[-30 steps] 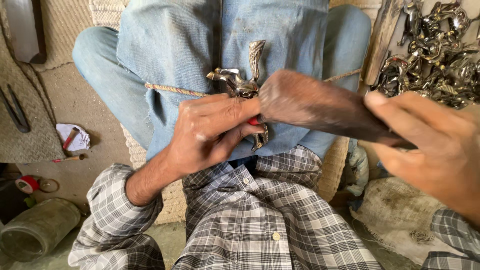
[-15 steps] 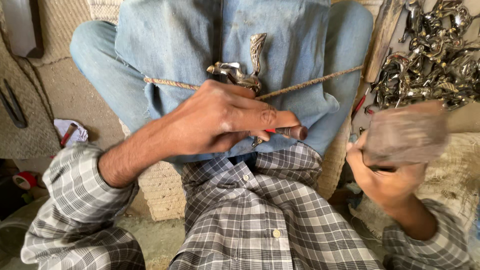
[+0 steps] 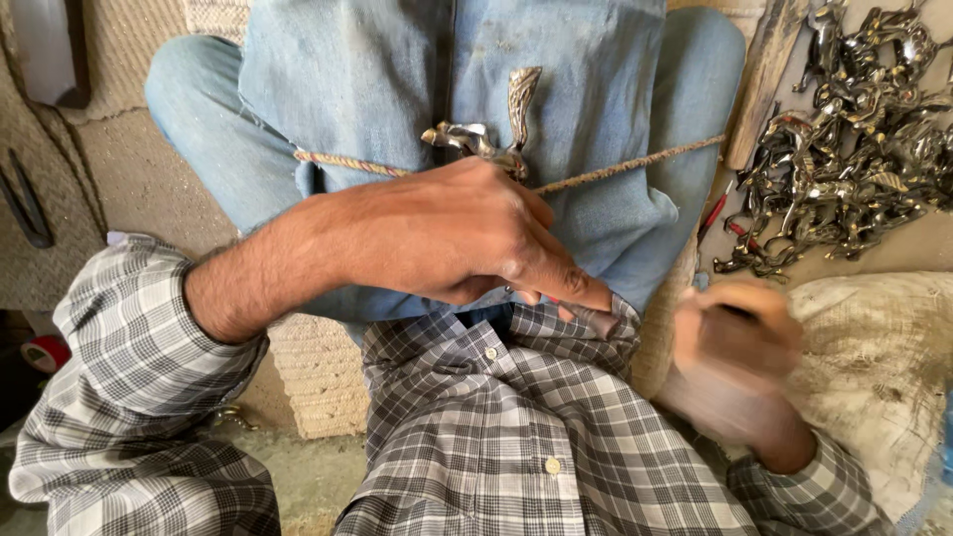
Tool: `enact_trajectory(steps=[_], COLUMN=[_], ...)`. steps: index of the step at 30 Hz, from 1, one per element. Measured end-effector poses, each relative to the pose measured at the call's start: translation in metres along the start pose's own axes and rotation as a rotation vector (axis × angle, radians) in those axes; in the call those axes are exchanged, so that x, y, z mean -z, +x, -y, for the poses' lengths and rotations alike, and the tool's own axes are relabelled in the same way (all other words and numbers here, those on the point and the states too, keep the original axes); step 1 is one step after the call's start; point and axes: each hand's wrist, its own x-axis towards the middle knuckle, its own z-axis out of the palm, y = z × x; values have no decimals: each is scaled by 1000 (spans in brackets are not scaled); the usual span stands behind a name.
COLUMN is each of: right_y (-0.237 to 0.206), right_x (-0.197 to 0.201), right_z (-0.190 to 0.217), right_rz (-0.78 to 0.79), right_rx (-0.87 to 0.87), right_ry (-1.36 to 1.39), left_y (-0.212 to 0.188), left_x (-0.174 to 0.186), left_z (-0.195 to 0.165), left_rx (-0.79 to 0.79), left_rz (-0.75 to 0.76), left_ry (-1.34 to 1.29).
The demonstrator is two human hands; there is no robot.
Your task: The person sits cross-legged on the floor and repeatedly hammers a small metal piece using a wooden mallet and a metal punch. They adjust the metal piece and the punch between strikes to shape it.
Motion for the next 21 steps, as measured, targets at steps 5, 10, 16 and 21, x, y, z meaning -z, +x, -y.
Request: enact_trajectory(steps=[5, 10, 16, 21], right_y=[-13, -28, -4, 60], right_x=[-5, -16, 0, 23], right_z=[-13, -44, -45, -41], right_rz=[-44, -58, -72, 84], right_rx=[-4, 154, 7, 191], right_ry=[6, -156, -186, -199], left_y=[0, -8, -26, -29], left_x=[-4, -6, -42, -72], left_z=[3, 3, -35, -36], left_rx=[-7, -8, 394, 465], left_rz=[25, -132, -988, -1093], left_ry=[0, 47, -316, -198])
